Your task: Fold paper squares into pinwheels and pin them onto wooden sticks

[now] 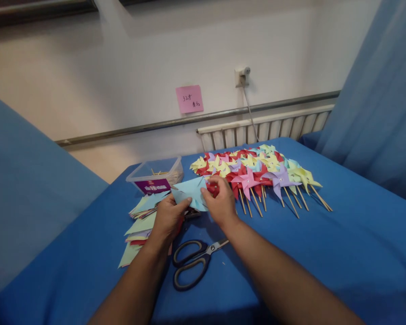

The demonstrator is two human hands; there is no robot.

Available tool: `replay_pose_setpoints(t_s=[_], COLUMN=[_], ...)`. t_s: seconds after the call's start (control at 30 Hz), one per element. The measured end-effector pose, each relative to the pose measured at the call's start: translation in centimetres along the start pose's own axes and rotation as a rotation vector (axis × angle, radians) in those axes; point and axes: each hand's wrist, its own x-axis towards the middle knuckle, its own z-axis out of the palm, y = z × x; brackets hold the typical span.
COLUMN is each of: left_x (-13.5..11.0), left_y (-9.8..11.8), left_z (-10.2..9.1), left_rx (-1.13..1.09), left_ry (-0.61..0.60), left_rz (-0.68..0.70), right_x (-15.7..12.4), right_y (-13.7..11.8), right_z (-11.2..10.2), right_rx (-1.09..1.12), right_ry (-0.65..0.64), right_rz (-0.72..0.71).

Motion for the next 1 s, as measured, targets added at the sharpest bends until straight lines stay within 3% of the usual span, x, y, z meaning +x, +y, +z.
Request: replay_pose_setpoints(t_s=[0.1, 0.33, 0.47, 0.57, 0.67, 0.77, 0.9, 1.0], left_x=[0.1, -0.8, -1.3, -1.4, -1.4, -1.4, -1.5, -1.4], left_y=[0.5, 2.2, 2.7, 2.7, 2.4, 1.8, 1.0, 0.5], left_z=[-0.6, -0.5, 0.0, 0.0, 0.2, 0.7, 1.5, 1.7], left_rx=[0.089, 0.514, 0.665, 0.675, 0.569, 0.293, -0.124, -0.289], left_ry=[-0.064, -0.214, -0.229, -0.209, -0.125, -0.007, -0.054, -0.098], left_rz=[0.0, 0.137, 0.209, 0.231, 0.244, 0.161, -0.109, -0.216], right_x=[1.3, 1.6, 1.1, 1.0, 0.8, 0.6, 0.2, 0.0], right_y=[-0.3, -0.5, 0.3, 0.7, 0.7, 0.4, 0.2, 0.5], right_z=[-1.2, -1.8, -1.3, -1.0, -0.6, -0.1, 0.3, 0.5], right_rx=[0.023, 0.021, -0.001, 0.012, 0.009, 0.115, 0.365, 0.426], right_ry=[0.01, -0.402, -0.543, -0.569, -0.486, -0.37, -0.239, -0.193], right_rz=[0.017, 0.105, 0.148, 0.18, 0.194, 0.269, 0.442, 0.458])
